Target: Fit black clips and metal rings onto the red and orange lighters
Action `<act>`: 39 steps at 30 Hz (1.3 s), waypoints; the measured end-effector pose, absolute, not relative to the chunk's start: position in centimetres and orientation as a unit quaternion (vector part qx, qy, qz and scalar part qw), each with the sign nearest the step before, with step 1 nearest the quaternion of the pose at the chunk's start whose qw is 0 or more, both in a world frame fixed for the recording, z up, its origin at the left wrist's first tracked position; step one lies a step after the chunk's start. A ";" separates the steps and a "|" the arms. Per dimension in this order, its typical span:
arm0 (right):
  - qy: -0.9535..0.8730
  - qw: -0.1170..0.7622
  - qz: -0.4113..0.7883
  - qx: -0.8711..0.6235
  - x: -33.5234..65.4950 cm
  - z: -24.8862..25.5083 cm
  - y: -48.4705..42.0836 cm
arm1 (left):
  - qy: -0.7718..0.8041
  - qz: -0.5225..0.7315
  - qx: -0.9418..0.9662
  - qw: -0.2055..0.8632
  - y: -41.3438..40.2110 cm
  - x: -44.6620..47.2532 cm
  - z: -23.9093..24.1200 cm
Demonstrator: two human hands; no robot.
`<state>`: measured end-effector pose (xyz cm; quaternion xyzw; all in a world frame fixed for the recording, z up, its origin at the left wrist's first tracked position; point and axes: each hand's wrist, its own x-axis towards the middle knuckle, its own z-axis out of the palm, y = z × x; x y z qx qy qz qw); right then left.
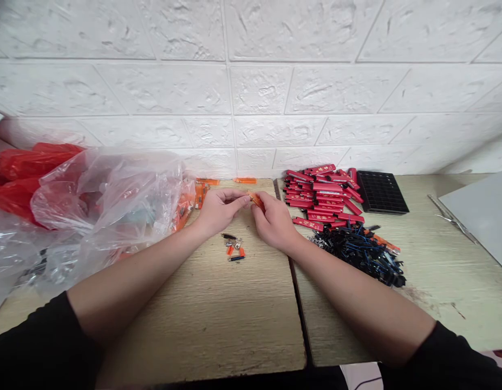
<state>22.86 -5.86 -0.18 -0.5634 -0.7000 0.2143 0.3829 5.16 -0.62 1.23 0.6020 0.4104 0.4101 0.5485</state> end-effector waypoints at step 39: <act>-0.731 0.332 0.199 -0.562 22.6 0.3 -6.1 | 0.414 0.447 0.730 0.309 -1.8 5.2 0.9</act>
